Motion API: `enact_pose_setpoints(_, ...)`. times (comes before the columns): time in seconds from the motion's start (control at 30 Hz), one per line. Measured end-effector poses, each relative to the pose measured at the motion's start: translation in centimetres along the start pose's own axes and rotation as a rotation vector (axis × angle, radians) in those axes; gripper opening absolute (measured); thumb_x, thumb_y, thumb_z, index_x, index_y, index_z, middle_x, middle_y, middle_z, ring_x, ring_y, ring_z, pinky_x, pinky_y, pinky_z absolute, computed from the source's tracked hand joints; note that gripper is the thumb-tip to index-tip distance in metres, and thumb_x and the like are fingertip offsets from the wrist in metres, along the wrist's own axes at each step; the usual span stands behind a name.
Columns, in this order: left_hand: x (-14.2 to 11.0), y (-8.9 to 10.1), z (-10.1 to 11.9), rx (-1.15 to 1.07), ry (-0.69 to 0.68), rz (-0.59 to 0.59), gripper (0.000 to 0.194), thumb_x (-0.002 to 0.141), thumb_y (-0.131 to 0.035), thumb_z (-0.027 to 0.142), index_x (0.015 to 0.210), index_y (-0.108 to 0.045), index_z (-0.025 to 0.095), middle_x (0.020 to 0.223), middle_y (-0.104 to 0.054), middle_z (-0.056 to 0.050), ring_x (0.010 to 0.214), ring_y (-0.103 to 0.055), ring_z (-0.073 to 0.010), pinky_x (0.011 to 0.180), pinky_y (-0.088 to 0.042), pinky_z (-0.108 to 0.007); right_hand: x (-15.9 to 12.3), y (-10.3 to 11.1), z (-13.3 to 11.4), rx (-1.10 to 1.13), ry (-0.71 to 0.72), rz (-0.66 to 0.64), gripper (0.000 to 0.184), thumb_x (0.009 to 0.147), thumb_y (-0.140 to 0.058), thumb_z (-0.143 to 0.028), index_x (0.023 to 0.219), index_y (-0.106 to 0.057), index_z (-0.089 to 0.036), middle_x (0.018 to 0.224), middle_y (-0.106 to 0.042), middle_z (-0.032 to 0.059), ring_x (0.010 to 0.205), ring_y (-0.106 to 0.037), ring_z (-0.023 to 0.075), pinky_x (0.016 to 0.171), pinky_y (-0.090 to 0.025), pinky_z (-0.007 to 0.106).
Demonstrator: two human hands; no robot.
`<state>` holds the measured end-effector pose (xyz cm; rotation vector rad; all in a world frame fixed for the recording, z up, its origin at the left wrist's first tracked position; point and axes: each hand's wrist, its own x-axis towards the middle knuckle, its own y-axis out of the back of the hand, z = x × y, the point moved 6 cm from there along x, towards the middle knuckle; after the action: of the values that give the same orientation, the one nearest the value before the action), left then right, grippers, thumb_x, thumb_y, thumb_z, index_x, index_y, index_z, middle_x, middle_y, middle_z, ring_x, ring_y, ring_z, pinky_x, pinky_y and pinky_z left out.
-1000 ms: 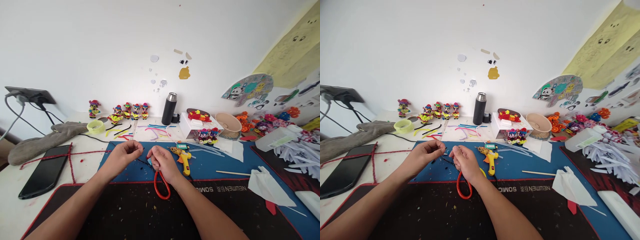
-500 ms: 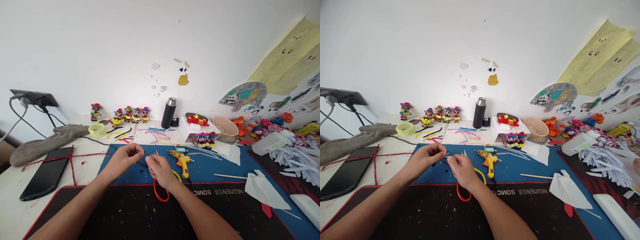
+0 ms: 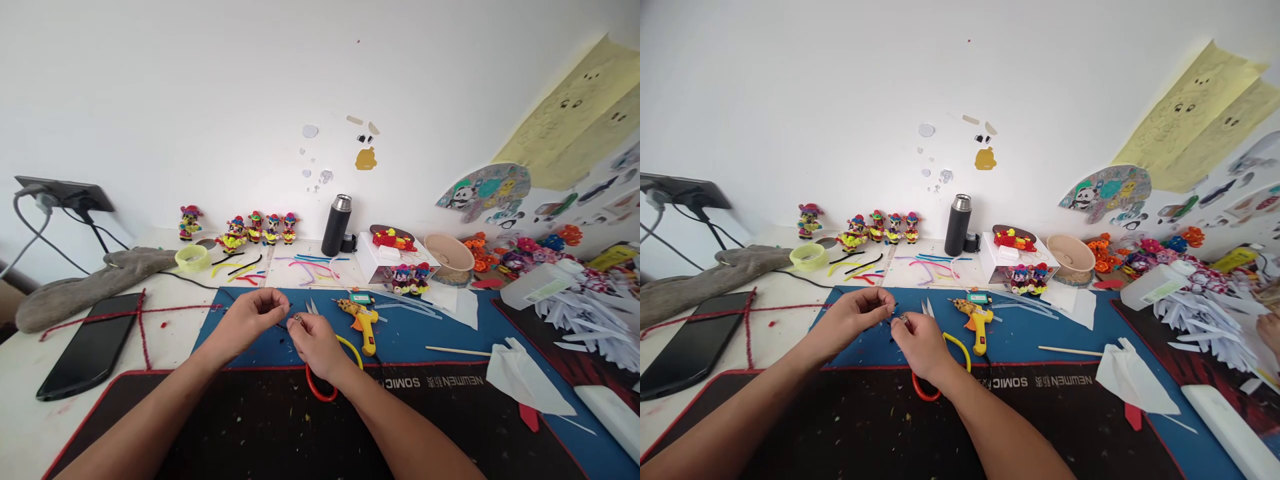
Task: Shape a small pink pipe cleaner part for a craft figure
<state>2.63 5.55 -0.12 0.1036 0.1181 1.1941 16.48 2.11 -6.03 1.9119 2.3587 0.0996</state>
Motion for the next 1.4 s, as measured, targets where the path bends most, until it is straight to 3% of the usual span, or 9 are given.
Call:
enact_pose_setpoints(0.53,-0.1,-0.3,0.0,0.046,-0.007,-0.011,0.029,0.076,-0.074,0.048,0.079,-0.068,0.020,0.076,-0.067,-0.001,0.071,-0.058,-0.0173,0.068,-0.049,-0.028,-0.1,-0.1,-0.2,-0.088,-0.018,0.009,0.038,0.096,-0.053,-0.038,0.064,-0.038,-0.024,0.050,-0.040,-0.0072,0.048,-0.034,0.0104,0.051,-0.024,0.026)
enact_pose_setpoints(1.4,-0.3,-0.4,0.1,0.108,0.005,-0.033,0.029,0.078,-0.071,0.049,0.081,-0.069,0.020,0.077,-0.068,0.000,0.073,-0.061,-0.0187,0.070,-0.050,-0.029,0.2,-0.1,0.8,0.008,-0.036,0.005,0.042,0.097,-0.057,-0.045,0.066,-0.040,-0.023,0.050,-0.038,-0.0077,0.048,-0.032,0.0100,0.050,-0.021,0.026)
